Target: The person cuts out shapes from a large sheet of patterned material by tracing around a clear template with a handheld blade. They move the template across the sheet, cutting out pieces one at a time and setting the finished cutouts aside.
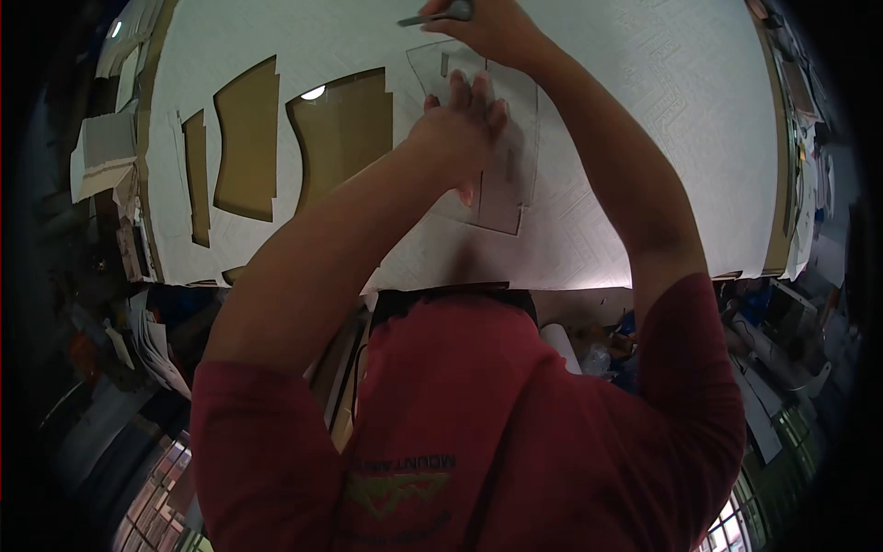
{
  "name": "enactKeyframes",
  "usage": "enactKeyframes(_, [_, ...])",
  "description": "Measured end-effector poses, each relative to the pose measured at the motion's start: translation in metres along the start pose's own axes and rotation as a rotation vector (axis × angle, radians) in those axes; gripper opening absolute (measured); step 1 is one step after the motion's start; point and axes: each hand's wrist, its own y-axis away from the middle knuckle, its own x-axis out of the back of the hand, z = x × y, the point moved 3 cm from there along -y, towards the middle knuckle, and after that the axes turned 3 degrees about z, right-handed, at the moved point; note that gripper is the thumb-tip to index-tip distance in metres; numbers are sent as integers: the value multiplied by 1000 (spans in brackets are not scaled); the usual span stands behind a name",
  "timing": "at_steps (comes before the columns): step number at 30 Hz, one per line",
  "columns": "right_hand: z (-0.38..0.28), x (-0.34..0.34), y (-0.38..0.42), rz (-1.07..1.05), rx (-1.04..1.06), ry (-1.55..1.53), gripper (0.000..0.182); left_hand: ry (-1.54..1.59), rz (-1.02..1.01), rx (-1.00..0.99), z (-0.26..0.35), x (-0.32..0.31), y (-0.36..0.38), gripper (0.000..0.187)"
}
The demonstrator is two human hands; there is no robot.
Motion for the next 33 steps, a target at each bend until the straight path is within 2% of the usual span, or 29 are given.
enactKeyframes(2, [-21,16,19,77,1,34,18,11,-10,-9,0,3,1,129])
enactKeyframes(4, [-18,42,66,309,-277,-172,19,-19,-9,-38,-2,5,4,129])
enactKeyframes(6, [-35,61,117,515,-409,-126,19,-38,-1,-90,-5,6,4,128])
enactKeyframes(7, [-50,62,141,544,-421,-88,19,-61,9,-99,-8,5,5,126])
enactKeyframes(9, [-81,56,190,679,-591,-70,19,-66,19,-151,-11,2,2,125])
enactKeyframes(10, [-98,47,211,707,-612,-37,19,-117,17,-153,-14,2,-1,128])
enactKeyframes(12, [-130,21,249,729,-733,-14,21,-167,8,-201,-13,-1,-1,132])
enactKeyframes(15, [-165,-29,279,581,-781,-35,22,-213,62,-242,-12,9,5,123])
enactKeyframes(16, [-171,-44,283,491,-768,48,22,-257,38,-290,-10,13,7,125])
enactKeyframes(17, [-176,-53,284,510,-774,61,22,-301,14,-332,-8,15,9,128])
enactKeyframes(19, [-187,-77,278,339,-733,245,22,-324,55,-364,-11,0,1,130])
enactKeyframes(21, [-186,-93,273,377,-716,253,23,-350,101,-382,-10,-4,-6,132])
enactKeyframes(24, [-194,-105,261,385,-629,331,24,-349,36,-341,-13,2,-6,132])
enactKeyframes(27, [-191,-112,256,374,-641,377,23,-362,42,-393,-19,10,-7,132])
enactKeyframes(33, [-190,-123,248,489,-576,438,18,-372,91,-495,-28,-3,-21,132])
